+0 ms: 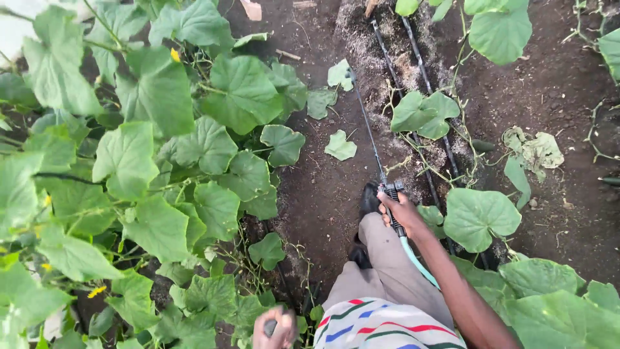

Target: Walking through a greenhouse and using a hand-held sprayer wand to apply liquid to rows of plants.

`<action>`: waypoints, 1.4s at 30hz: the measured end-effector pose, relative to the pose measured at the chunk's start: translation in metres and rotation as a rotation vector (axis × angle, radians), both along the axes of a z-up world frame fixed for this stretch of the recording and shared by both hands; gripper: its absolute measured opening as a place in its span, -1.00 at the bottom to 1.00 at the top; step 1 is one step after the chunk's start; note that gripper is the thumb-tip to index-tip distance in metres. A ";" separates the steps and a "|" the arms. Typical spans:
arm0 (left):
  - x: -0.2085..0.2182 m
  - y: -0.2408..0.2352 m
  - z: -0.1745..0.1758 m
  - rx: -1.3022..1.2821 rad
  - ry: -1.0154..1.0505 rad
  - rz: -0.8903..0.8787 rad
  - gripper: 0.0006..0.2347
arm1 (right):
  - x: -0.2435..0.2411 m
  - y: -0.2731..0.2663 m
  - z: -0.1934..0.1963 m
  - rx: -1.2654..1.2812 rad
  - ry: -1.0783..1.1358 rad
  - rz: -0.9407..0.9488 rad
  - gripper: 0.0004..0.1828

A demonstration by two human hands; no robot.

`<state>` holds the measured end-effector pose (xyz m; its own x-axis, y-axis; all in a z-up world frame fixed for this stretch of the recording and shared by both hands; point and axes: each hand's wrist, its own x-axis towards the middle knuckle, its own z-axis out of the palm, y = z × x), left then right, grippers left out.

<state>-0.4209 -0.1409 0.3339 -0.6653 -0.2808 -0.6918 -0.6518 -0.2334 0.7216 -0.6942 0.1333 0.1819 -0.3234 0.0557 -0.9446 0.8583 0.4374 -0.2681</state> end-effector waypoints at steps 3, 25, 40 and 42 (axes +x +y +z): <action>-0.018 0.011 0.013 -0.359 -0.078 0.077 -0.80 | -0.034 -0.008 -0.009 0.037 -0.013 0.064 0.02; -0.220 -0.018 -0.264 -0.835 -0.464 -0.521 -0.85 | -0.105 0.023 0.026 -0.338 0.102 -0.230 -0.70; -0.335 -0.130 -0.245 -0.700 -0.342 -0.445 -0.75 | -0.206 0.013 0.088 0.163 -0.147 0.376 0.15; -0.351 -0.141 -0.250 -0.640 -0.207 -0.351 -0.91 | -0.209 0.014 0.083 -0.140 0.056 0.413 -0.51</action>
